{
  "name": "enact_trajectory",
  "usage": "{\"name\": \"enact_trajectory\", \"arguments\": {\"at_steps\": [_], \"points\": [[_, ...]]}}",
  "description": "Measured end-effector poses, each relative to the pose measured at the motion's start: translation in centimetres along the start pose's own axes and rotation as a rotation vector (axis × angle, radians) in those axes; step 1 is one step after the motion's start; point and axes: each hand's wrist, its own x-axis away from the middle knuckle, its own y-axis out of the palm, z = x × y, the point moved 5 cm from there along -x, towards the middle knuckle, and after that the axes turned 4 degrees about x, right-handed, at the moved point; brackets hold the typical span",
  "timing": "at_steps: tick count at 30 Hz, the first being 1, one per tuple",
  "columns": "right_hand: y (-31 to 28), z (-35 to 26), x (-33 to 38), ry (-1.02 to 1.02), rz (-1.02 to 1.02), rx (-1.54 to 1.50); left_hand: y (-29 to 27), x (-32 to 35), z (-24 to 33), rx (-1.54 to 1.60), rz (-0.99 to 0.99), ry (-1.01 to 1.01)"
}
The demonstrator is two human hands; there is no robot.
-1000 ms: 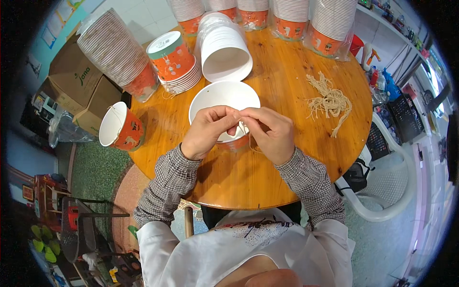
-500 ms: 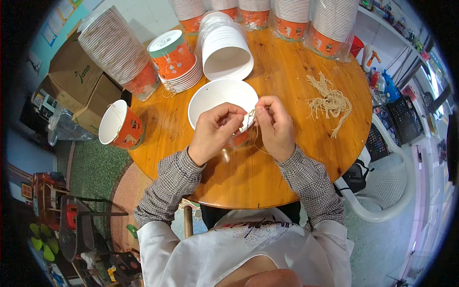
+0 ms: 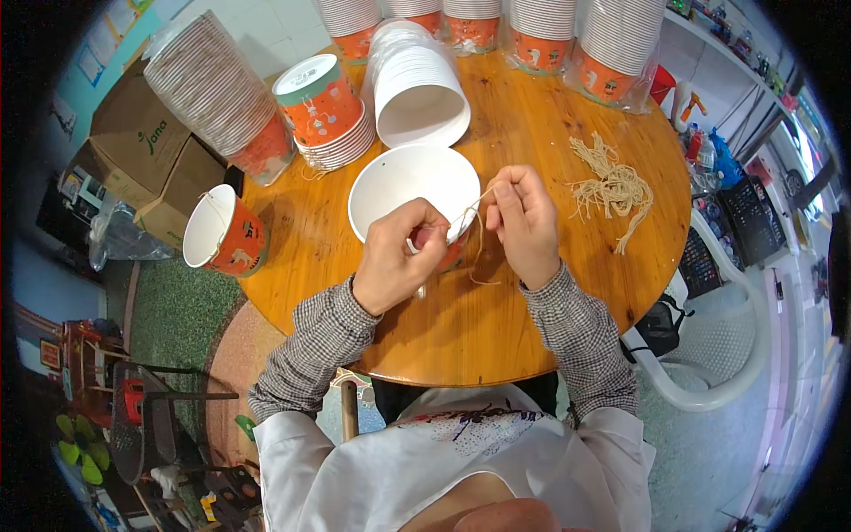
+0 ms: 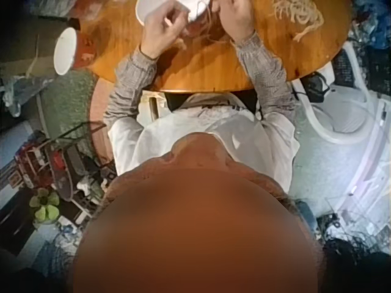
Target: Thread rubber bands through pre-punched holes in paper cups to attach them.
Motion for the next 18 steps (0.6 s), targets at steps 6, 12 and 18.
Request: {"name": "enact_trajectory", "arguments": {"at_steps": [6,12,18], "points": [[0.6,-0.7,0.8,0.611,-0.333,-0.377,-0.6,0.0,-0.3,-0.009,0.096,-0.011],[1.0,-1.3,1.6,0.647,-0.363,-0.398,-0.1,-0.8,1.9,-0.046,0.098,0.168],[1.9,-2.3,1.0,0.548,-0.421,-0.291,0.3,-0.5,1.1,-0.054,-0.044,0.082]]}}
